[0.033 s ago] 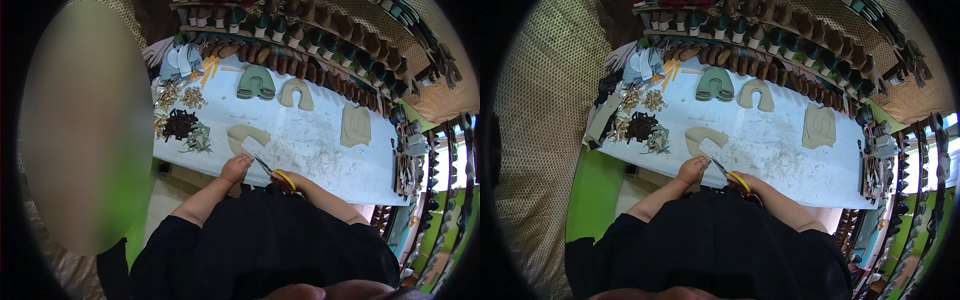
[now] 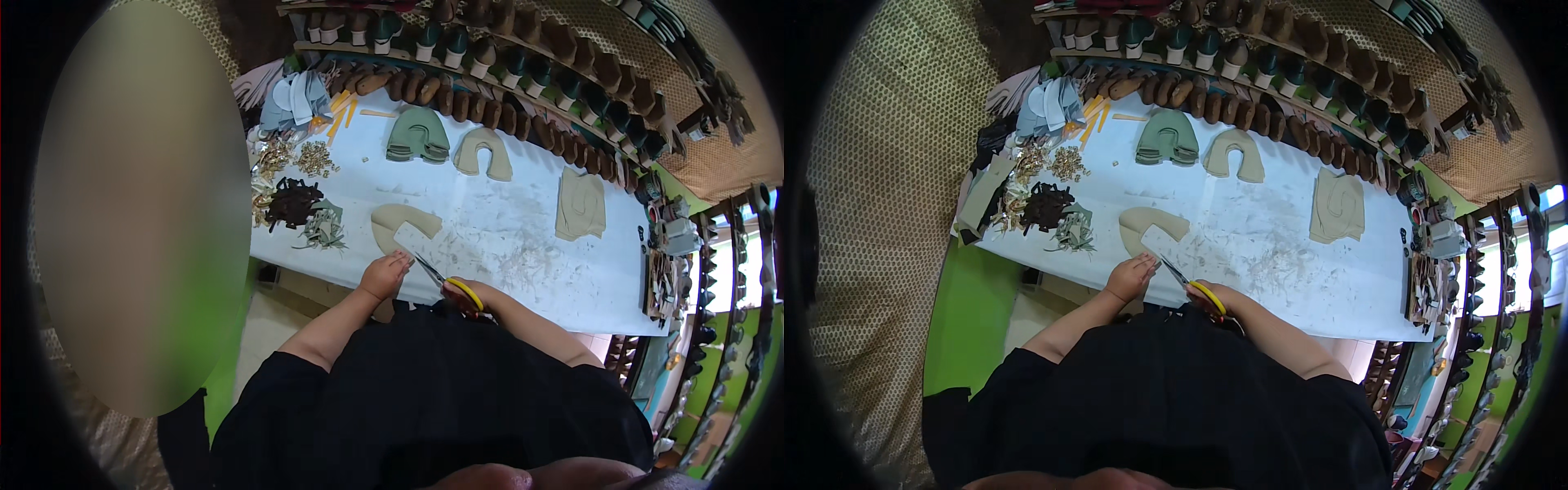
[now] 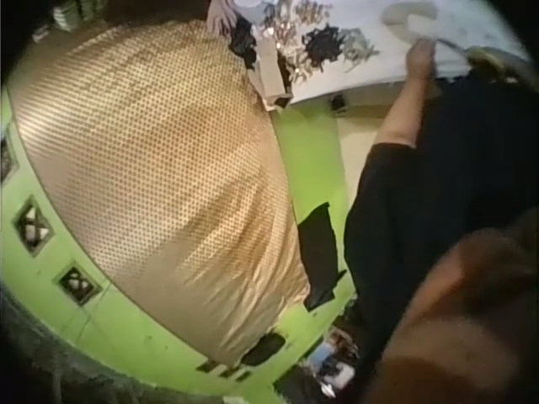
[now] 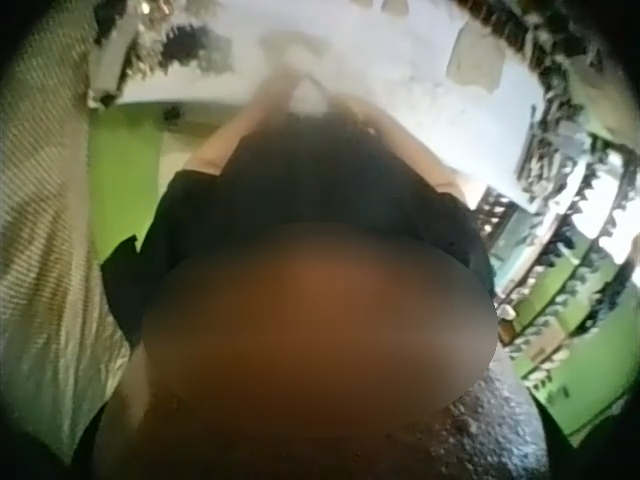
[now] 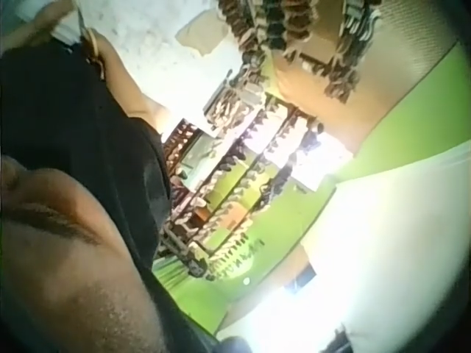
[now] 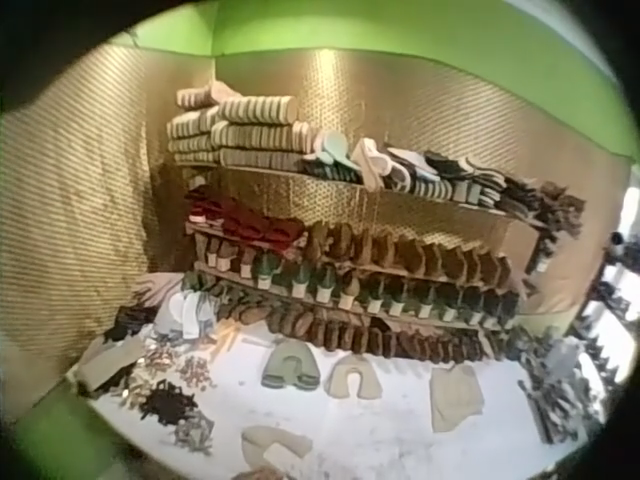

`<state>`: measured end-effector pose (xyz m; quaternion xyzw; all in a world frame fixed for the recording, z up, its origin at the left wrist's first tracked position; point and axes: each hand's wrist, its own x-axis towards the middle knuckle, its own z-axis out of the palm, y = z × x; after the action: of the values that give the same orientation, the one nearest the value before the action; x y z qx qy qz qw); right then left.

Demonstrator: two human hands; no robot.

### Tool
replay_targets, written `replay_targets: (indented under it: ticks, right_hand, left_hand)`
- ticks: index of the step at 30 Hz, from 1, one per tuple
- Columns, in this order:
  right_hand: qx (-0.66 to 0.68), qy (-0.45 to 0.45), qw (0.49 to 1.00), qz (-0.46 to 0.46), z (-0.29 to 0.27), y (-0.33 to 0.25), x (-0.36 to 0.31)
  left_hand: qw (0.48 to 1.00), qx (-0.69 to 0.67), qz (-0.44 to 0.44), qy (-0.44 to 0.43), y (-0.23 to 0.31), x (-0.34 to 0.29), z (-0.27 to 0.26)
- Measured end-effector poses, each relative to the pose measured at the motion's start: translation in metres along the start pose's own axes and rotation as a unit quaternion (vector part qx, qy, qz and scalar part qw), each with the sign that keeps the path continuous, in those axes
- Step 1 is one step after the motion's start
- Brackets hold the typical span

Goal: Cutting out pattern pieces from beige material using a pair of scissors on a workbench.

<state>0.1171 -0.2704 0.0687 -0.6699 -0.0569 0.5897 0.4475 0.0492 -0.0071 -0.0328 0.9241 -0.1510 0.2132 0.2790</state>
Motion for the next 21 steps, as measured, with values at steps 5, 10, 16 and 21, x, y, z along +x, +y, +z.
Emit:
replay_targets:
  ticks: [5, 10, 16, 21]
  right_hand:
    - [-0.022, 0.001, 0.998, -0.052, 0.000, 0.014, 0.015]
    - [0.046, -0.032, 0.997, -0.047, -0.005, 0.030, 0.037]
    - [-0.004, 0.012, 0.999, -0.049, 0.002, 0.024, 0.041]
    - [-0.040, 0.037, 0.997, -0.054, 0.002, 0.032, 0.050]
  left_hand:
    - [1.000, 0.006, 0.016, -0.007, 0.002, 0.004, -0.002]
    - [1.000, 0.010, 0.023, -0.012, 0.005, 0.006, -0.004]
    - [1.000, 0.015, 0.021, -0.011, 0.007, 0.006, -0.008]
    - [1.000, 0.011, 0.022, -0.014, 0.008, 0.007, -0.010]
